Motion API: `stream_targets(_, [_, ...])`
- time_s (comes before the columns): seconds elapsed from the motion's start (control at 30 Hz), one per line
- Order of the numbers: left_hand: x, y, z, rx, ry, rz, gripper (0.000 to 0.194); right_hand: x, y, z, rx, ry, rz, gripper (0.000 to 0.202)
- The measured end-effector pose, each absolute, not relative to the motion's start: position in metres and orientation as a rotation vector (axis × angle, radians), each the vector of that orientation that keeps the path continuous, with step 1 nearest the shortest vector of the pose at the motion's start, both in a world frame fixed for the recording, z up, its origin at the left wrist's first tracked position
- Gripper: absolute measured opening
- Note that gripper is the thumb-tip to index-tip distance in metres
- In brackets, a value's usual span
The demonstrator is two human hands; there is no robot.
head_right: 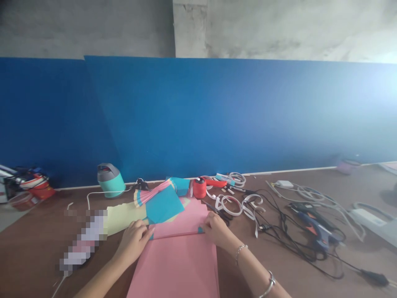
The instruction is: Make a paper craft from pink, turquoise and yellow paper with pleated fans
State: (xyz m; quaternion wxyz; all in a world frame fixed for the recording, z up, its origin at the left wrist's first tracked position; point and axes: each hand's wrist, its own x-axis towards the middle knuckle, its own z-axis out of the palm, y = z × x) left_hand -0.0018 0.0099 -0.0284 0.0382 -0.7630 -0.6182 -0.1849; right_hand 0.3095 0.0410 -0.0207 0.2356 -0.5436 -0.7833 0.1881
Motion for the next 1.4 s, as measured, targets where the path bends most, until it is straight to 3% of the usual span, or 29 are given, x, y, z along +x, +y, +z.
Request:
stream_targets(0.5, [-0.005,0.007,-0.031,-2.434,-1.842,-0.658,0.037,0.309,0.034,-0.021,-1.471,-2.134,0.5,0.029])
stream_targets(1.4, [-0.001,0.002,-0.022,-2.428,-1.889,-0.493,0.033,0.308,0.032,-0.033,-1.452,-2.194,0.336,0.026])
